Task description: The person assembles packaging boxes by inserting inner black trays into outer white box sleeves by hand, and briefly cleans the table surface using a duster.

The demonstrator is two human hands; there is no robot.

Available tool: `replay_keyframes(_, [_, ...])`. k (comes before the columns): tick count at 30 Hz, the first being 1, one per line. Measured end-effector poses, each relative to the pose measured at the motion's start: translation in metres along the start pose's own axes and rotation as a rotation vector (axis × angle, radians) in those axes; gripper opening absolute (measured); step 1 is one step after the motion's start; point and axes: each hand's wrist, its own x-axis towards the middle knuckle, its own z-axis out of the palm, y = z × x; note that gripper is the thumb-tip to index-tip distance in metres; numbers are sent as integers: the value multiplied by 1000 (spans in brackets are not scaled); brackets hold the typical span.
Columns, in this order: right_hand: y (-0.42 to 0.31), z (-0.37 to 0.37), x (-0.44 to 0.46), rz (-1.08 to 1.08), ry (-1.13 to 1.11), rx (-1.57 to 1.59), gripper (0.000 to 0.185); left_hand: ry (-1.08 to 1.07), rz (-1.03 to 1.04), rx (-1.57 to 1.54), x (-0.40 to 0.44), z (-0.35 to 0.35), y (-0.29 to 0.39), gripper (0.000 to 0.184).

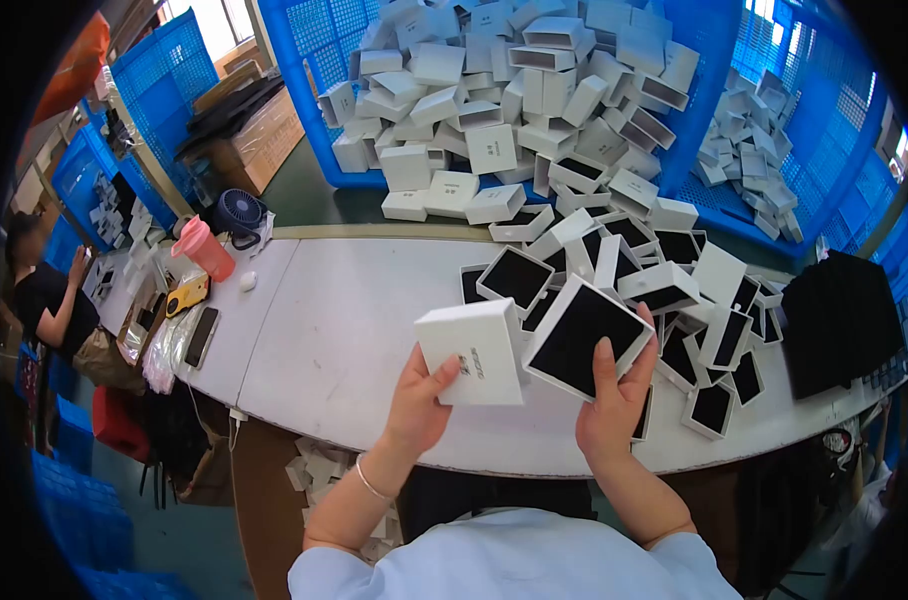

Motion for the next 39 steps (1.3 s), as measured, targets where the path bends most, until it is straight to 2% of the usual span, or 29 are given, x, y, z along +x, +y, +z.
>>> replay_keyframes(2, [1, 3, -10, -53, 3, 4, 55, -29, 147, -30, -18, 11, -16, 42])
replay_keyframes(3, [2, 4, -14, -99, -2, 5, 55, -30, 150, -28, -23, 11, -19, 42])
replay_keyframes(8, [-2, -14, -34, -182, -30, -232, 62, -46, 422, 138, -43, 12, -21, 49])
replay_keyframes(11, [-8, -17, -45, -157, -35, -281, 61, -26, 409, 97, -49, 10, -27, 52])
replay_keyframes(12, [-2, -28, -49, -333, -153, -524, 63, -30, 413, 98, -49, 9, -24, 52])
replay_keyframes(13, [-5, -32, -56, -264, -322, -489, 68, -50, 361, 99, -50, 5, -19, 54])
replay_keyframes(15, [-13, -38, -61, -226, -416, -464, 72, -65, 312, 102, -55, -3, -11, 56])
replay_keyframes(17, [-20, -45, -63, -204, -465, -488, 72, -134, 231, 230, -61, -11, -9, 57])
replay_keyframes(22, [-23, -56, -62, -194, -523, -623, 70, -83, 193, 483, -78, -9, -10, 59])
replay_keyframes(24, [-36, -53, -57, -227, -694, -779, 69, -77, 177, 559, -83, -5, -5, 60])
replay_keyframes(25, [-35, -54, -57, -222, -701, -778, 69, -109, 148, 676, -84, -3, 1, 61])
replay_keyframes(27, [-32, -56, -57, 55, -785, -623, 77, -135, 118, 789, -90, 2, 5, 61])
replay_keyframes(28, [-27, -54, -58, 55, -792, -623, 77, -113, 104, 669, -91, 4, 5, 62])
replay_keyframes(29, [-19, -50, -61, 59, -800, -374, 84, -91, 90, 550, -92, 7, 2, 63])
replay_keyframes(30, [-12, -45, -67, 65, -798, -123, 91, -95, 159, 736, -95, 6, -12, 65])
replay_keyframes(31, [-7, -37, -74, 106, -938, -128, 100, -97, 229, 922, -95, 7, -29, 66])
replay_keyframes(34, [2, -21, -73, -23, -885, -117, 99, -47, 267, 799, -98, 24, -22, 71])
replay_keyframes(37, [2, -9, -68, 77, -943, 62, 89, -26, 188, 627, -105, 4, -5, 70])
replay_keyframes(39, [-7, -3, -48, 46, -1142, -294, 76, 80, 131, 494, -121, -17, 14, 65])
